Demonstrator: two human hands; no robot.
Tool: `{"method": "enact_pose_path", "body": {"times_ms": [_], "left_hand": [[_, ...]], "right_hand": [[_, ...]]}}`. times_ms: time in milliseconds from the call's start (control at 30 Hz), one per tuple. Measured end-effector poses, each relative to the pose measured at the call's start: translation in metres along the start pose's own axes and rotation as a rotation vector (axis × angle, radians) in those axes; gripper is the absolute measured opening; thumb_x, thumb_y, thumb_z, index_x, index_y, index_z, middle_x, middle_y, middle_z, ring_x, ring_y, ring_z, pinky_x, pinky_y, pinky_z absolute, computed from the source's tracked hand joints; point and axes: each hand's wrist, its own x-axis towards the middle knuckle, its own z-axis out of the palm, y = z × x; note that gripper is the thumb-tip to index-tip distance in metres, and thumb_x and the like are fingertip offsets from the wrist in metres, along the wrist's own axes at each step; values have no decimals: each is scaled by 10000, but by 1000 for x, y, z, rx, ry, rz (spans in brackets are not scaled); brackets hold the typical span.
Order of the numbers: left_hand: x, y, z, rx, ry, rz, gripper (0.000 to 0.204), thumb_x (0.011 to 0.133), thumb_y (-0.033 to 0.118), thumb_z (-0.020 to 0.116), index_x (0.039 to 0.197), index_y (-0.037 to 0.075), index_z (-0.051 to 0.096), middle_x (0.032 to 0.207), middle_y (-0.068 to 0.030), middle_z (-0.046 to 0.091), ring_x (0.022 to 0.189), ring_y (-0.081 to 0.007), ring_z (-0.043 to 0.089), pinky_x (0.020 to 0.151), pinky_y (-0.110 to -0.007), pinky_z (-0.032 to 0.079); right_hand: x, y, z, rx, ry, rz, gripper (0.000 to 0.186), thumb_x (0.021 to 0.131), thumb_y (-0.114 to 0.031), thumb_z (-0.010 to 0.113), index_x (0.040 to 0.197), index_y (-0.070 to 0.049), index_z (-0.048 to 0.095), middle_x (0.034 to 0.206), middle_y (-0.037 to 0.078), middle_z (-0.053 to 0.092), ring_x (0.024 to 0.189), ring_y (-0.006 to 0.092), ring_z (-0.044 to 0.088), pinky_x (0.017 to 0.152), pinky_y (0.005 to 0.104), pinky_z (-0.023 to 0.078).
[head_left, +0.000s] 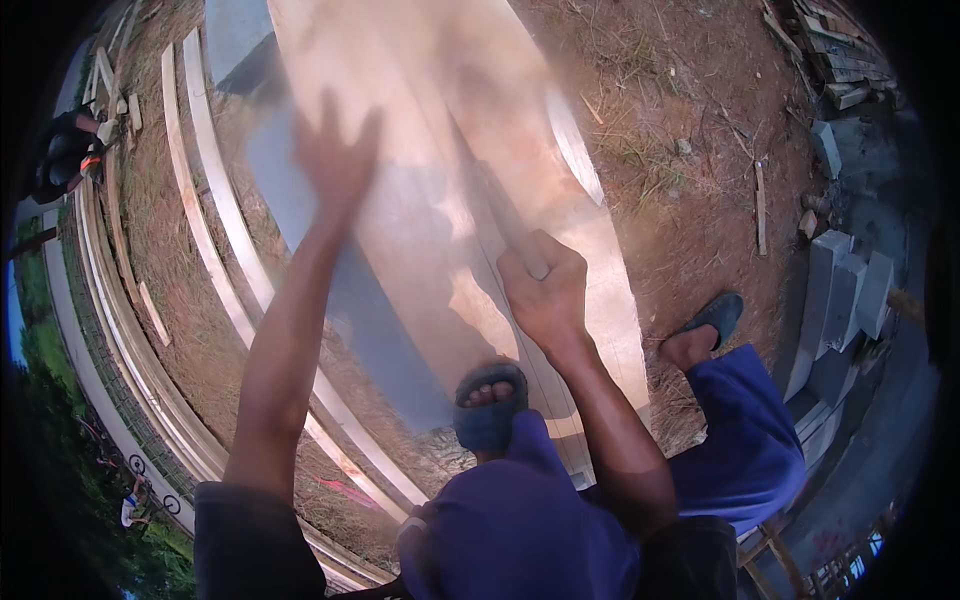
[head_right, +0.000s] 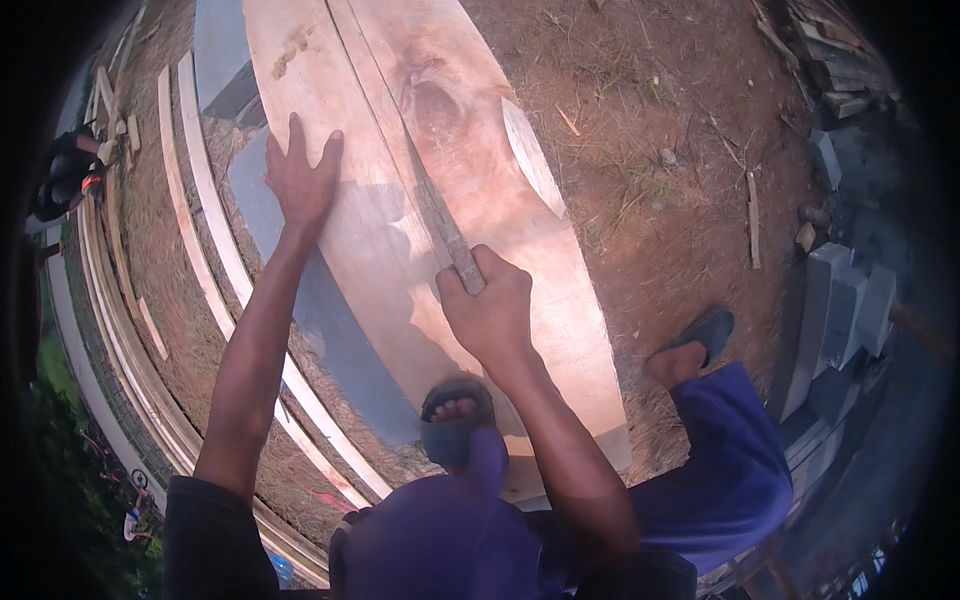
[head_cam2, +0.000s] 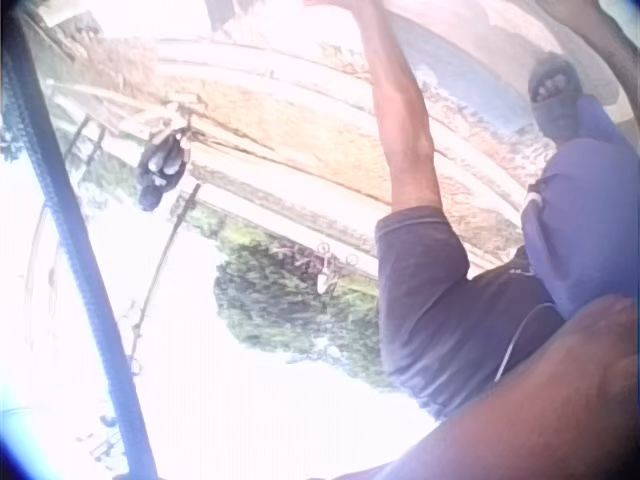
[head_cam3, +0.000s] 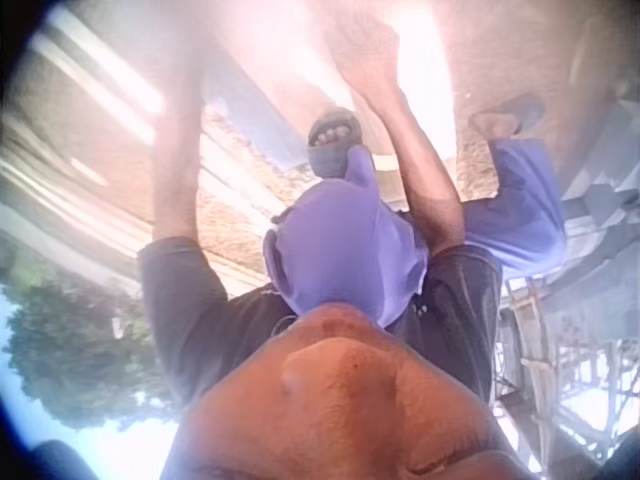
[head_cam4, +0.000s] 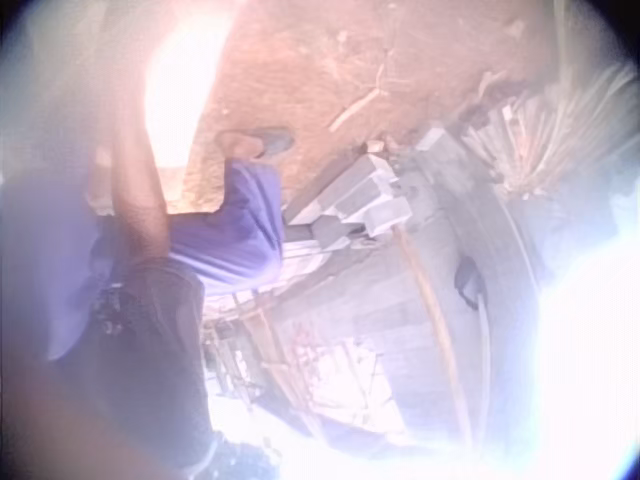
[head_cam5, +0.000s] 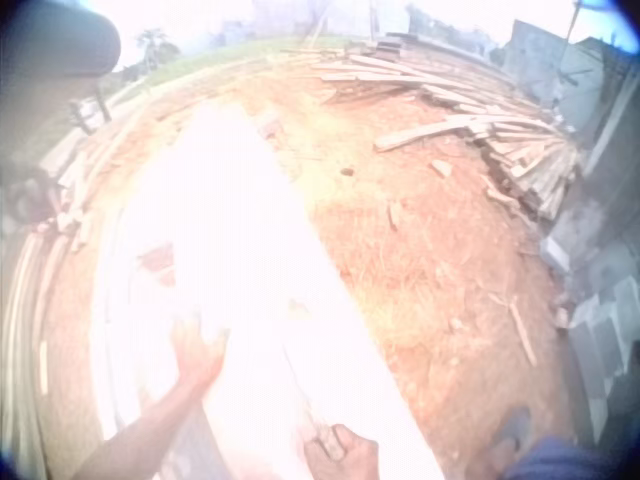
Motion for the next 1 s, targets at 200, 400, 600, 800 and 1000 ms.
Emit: {"method": "enact_pose_path", "body": {"times_ms": [200,400,600,800,1000], "left_hand": [[-3,-23,-7,8,3,-18,860,914,600,615,1570,100,369,1580,-357,241,1507,-473,207,1198,-660,82],[-2,-16,-1,66,4,16,857,918,604,604,1571,102,367,1577,-360,245,1504,-483,209,1193,-673,72],[-6,-12,3,17,7,38,834,934,600,582,1577,118,360,1581,-355,246,1509,-475,203,1199,-663,73],[-5,-18,-5,75,-2,-12,814,953,602,551,1580,123,353,1594,-340,238,1517,-457,197,1209,-641,80],[-4,-5,-2,107,-17,9,826,946,629,542,1582,135,355,1596,-344,229,1509,-470,210,1199,-655,98]], "right_hand": [[-143,28,-70,-46,-49,-8,154,791,-8,699,692,24,584,557,82,587,516,71,561,486,285,458],[-145,7,-69,80,-23,145,123,782,10,697,710,38,601,575,82,618,571,78,617,529,265,492],[-19,3,-7,71,60,-48,209,857,-132,665,792,61,615,590,155,598,537,146,592,516,343,477],[-201,26,-102,-51,-5,-91,217,795,5,703,660,3,533,539,48,545,489,61,523,482,273,424],[-52,0,-28,43,-115,152,284,885,-178,667,845,95,603,643,224,654,598,264,703,584,381,546]]}}
